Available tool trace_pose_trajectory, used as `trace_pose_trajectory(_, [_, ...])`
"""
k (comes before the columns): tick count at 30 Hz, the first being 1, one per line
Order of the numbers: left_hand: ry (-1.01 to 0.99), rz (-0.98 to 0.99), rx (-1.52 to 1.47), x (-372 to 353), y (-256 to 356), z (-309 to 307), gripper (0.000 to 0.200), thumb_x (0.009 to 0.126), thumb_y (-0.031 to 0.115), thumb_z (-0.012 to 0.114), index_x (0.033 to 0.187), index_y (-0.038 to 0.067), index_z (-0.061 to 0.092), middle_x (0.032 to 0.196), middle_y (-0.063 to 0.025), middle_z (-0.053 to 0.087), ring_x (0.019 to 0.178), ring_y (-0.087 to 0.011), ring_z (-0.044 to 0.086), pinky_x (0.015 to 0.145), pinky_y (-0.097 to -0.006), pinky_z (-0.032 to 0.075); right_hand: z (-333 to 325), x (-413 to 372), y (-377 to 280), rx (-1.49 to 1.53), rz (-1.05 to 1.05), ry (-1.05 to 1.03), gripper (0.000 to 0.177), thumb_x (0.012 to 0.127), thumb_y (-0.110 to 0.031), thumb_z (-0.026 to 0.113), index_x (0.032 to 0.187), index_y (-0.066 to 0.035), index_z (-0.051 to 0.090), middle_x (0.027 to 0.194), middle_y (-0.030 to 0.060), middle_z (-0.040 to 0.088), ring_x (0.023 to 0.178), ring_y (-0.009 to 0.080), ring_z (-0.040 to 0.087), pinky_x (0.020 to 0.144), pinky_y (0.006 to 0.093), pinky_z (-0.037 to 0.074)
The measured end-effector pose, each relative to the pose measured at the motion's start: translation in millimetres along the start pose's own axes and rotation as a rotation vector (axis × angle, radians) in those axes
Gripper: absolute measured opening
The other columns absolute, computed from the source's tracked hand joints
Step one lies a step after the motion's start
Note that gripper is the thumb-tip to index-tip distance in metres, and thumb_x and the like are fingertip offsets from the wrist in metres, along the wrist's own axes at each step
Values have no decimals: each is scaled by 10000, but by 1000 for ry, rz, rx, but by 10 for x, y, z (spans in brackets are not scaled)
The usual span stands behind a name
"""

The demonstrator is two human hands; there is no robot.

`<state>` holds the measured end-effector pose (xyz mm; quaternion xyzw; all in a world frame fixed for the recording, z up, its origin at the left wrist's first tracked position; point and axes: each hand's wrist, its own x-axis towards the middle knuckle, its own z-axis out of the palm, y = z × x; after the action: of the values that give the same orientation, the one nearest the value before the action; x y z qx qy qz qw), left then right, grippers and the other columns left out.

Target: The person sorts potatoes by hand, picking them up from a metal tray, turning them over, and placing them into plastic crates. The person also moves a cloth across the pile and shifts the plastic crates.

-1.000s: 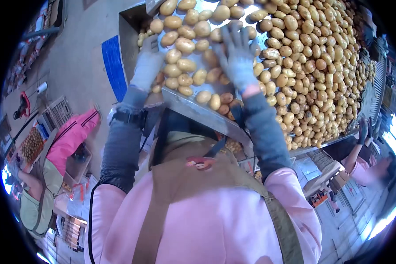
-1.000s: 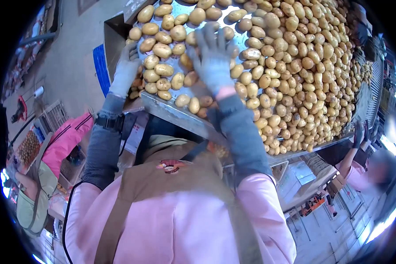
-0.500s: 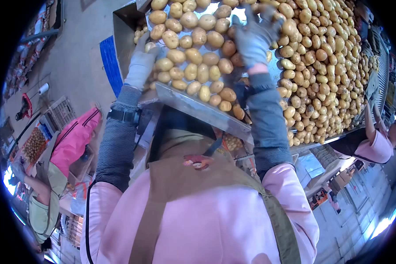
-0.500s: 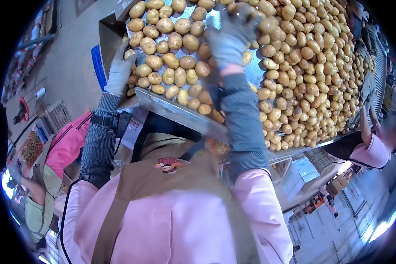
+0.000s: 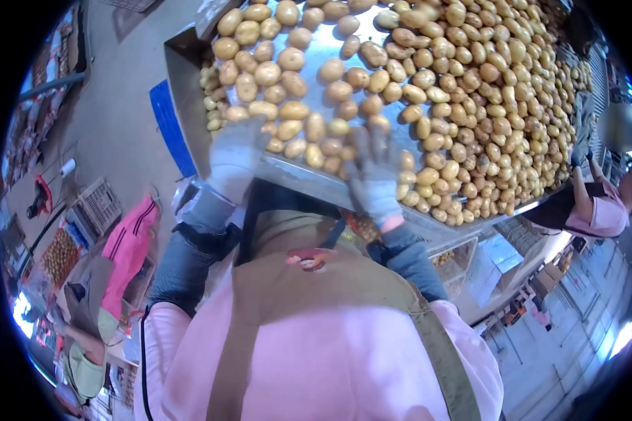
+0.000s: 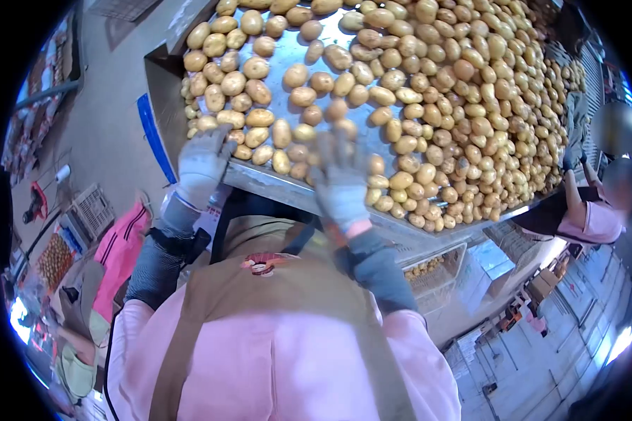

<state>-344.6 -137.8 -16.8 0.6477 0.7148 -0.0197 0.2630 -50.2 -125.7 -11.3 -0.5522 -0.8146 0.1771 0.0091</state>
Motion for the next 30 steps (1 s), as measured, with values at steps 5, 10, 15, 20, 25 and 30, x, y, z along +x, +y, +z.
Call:
trace_pose_trajectory(5, [-36,102,78,169,113,206,343,896,260,665,1209,125,630,1112,-141,622,993,-329,636,825,-451,523,-316,734,303,156,-147,418,409,927,-221,605,1301,-56,588,1349,188,572,1135,404,582,948,498,460])
trace_pose_trajectory(10, [52,135,-155,158,88,108,302,915,291,649,1149,99,652,1094,-159,623,957,-368,644,788,-467,518,-486,1693,857,-210,82,445,447,976,-328,545,1358,-97,579,1471,210,467,1337,404,438,1111,571,323])
trace_pose_trajectory(15, [112,-182,-822,255,139,-22,294,996,306,561,1117,63,676,999,-148,640,896,-318,635,801,-425,507,-103,664,467,-178,60,242,568,956,-373,576,1457,-118,496,1585,136,358,1420,472,325,1197,581,208])
trace_pose_trajectory(20, [291,514,-505,331,753,-34,279,989,253,628,1194,69,667,1010,-106,696,930,-297,666,858,-375,540,-641,87,-149,1221,435,219,485,991,-152,584,1459,-82,480,1422,132,527,1347,264,460,1137,380,357])
trace_pose_trajectory(25, [405,363,-66,1094,991,-379,332,967,170,573,1291,107,606,1131,-150,679,1003,-355,651,866,-450,527,-468,136,-103,1150,573,304,279,980,-177,642,1223,-40,636,1074,50,646,1006,126,575,875,282,492])
trace_pose_trajectory(30, [155,374,230,2055,908,-172,230,942,157,578,1163,95,586,1057,-183,652,946,-391,664,800,-486,533,-679,281,481,528,390,301,174,898,-149,670,1047,-61,662,904,54,647,849,194,609,730,346,500])
